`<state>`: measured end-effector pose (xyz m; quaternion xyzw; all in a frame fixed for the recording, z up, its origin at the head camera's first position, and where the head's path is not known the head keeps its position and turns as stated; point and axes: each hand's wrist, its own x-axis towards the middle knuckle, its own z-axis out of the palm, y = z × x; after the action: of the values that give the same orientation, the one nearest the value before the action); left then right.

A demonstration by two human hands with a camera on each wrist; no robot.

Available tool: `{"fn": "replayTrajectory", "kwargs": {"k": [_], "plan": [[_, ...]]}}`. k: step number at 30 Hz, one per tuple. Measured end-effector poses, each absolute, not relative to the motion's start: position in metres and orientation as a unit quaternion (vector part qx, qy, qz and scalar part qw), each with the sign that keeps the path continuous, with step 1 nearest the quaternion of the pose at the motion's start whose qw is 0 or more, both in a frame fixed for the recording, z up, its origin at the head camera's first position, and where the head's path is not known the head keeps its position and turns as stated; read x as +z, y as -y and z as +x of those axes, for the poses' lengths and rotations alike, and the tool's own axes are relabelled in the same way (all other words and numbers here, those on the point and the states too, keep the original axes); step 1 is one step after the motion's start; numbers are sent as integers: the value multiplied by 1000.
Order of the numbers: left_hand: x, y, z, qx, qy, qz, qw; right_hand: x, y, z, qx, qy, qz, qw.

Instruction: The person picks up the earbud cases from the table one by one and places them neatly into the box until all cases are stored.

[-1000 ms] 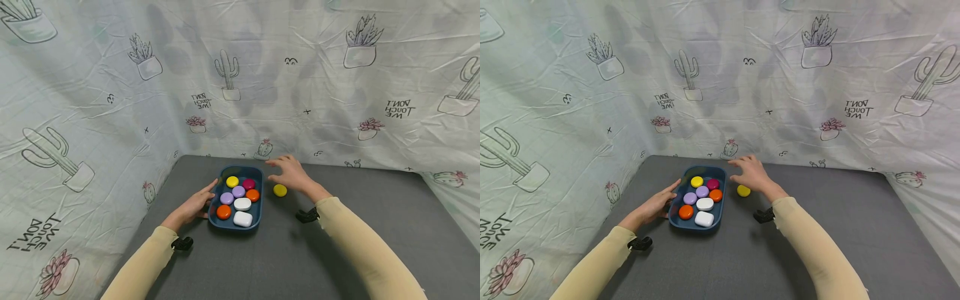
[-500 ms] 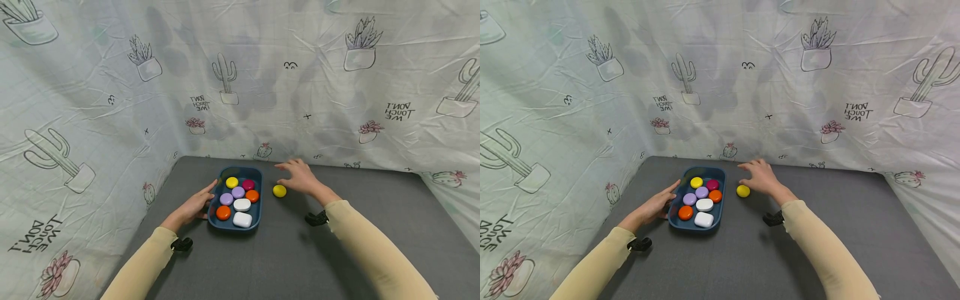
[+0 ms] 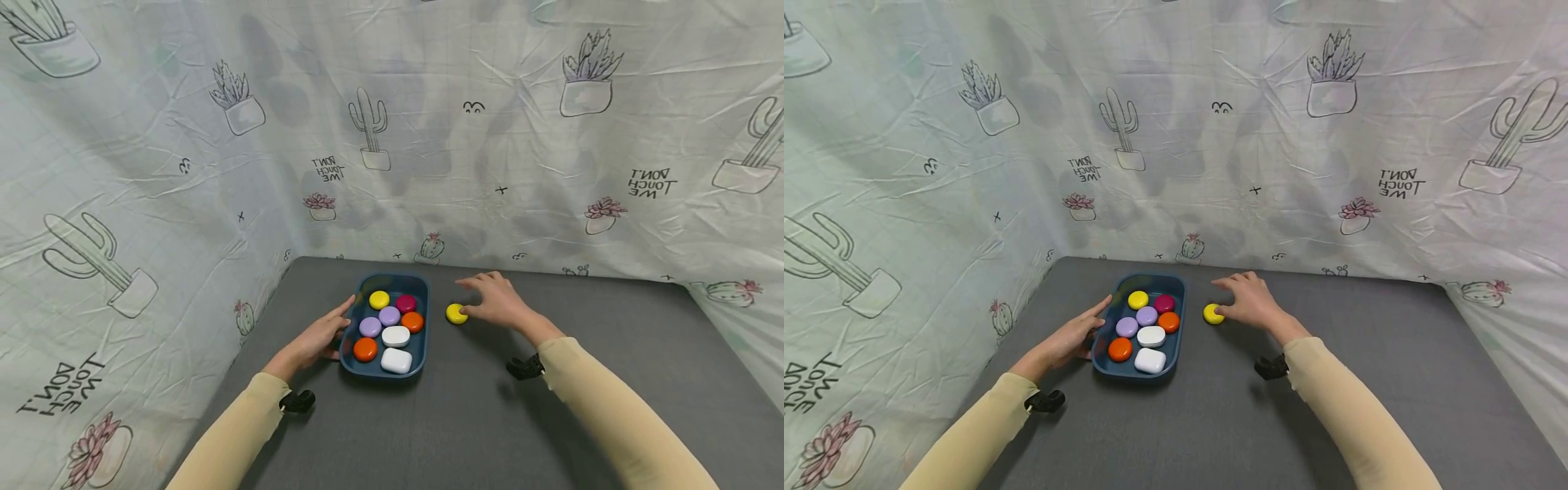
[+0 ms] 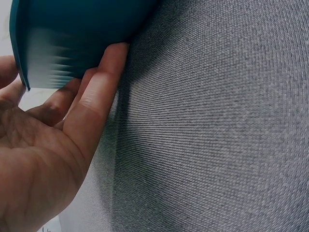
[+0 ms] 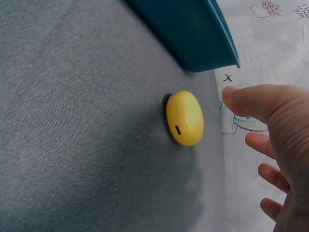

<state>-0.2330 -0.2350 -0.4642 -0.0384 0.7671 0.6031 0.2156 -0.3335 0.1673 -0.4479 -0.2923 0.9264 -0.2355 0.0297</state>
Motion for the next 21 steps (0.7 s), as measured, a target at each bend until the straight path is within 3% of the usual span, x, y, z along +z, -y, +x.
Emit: {"fn": "replayTrajectory", "kwargs": {"k": [21], "plan": [[-467,236,-234,603,-767,-41,214,-477,-171,-327,-243,-925,-287,58]]}}
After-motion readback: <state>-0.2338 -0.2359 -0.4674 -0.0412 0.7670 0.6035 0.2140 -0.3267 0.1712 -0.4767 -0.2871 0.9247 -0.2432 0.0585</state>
